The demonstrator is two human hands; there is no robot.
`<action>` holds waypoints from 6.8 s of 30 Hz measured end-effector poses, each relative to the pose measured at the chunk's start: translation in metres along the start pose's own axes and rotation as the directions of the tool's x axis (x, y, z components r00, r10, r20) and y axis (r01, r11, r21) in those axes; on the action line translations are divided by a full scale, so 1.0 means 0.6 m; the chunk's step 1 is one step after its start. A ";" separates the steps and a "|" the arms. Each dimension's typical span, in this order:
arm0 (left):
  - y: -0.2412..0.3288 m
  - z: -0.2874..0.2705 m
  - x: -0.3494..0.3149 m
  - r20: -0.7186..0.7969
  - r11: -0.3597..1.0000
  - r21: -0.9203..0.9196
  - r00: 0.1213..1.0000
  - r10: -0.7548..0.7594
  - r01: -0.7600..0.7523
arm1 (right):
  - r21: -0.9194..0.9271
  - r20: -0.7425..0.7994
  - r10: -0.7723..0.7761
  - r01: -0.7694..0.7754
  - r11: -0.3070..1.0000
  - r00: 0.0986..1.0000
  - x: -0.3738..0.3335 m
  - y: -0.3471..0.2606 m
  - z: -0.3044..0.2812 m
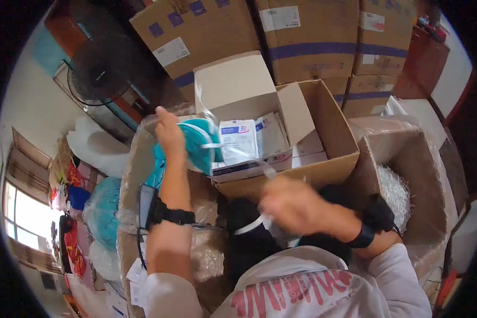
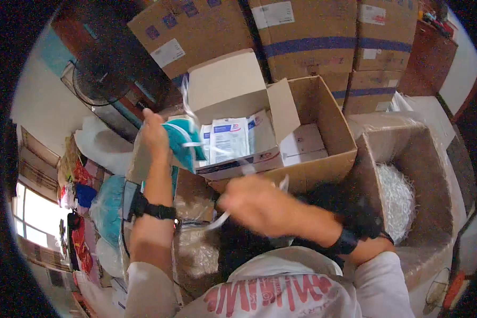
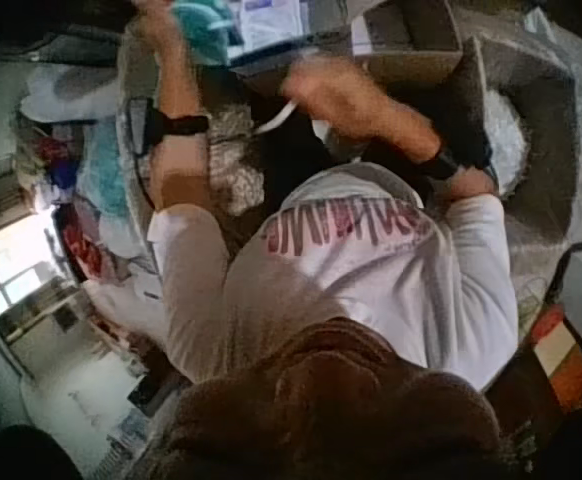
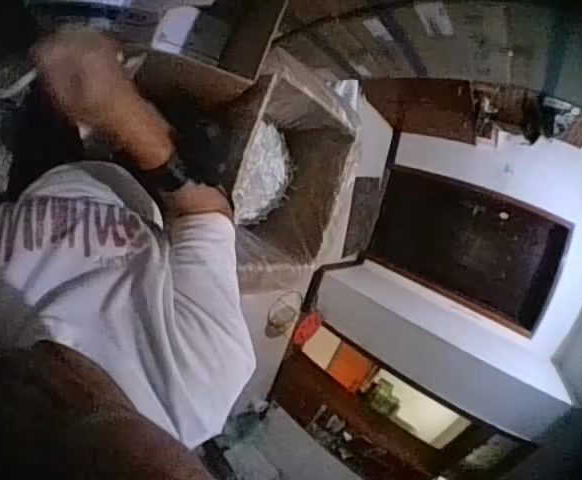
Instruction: Removing medical masks from individual plastic wrappers and sorting them into a container.
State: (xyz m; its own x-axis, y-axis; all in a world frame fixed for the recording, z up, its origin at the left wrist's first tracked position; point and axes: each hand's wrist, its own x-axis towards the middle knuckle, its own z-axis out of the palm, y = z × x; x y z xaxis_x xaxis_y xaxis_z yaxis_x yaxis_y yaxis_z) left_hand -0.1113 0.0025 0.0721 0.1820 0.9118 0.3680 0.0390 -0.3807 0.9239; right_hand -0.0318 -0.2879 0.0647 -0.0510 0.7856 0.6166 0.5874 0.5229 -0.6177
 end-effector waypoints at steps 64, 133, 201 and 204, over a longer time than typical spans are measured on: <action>-0.245 0.096 0.041 0.572 0.819 0.562 0.769 -0.284 -0.116 | -0.311 -0.300 0.760 -0.812 0.494 0.577 -0.170 0.165 -0.163; -0.084 0.005 -0.319 0.972 0.981 0.010 0.230 -0.055 0.191 | -0.694 0.357 0.327 0.014 0.720 0.875 -0.078 0.012 0.018; 0.017 -0.028 -0.210 0.520 0.882 -0.033 0.745 0.417 -0.471 | -0.067 -0.003 0.359 -0.359 0.931 0.933 -0.012 0.031 -0.002; 0.017 -0.029 -0.212 0.523 0.882 -0.034 0.744 0.416 -0.470 | -0.071 0.008 0.340 -0.339 0.938 0.940 -0.010 0.033 -0.003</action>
State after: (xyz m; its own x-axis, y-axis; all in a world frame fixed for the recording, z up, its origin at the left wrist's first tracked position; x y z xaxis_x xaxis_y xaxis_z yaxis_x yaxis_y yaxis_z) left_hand -0.1511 -0.1146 0.0366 0.6655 0.4394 0.6034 -0.0842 -0.7590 0.6456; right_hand -0.0186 -0.2827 0.0498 0.1452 0.9193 0.3658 0.6261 0.2009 -0.7534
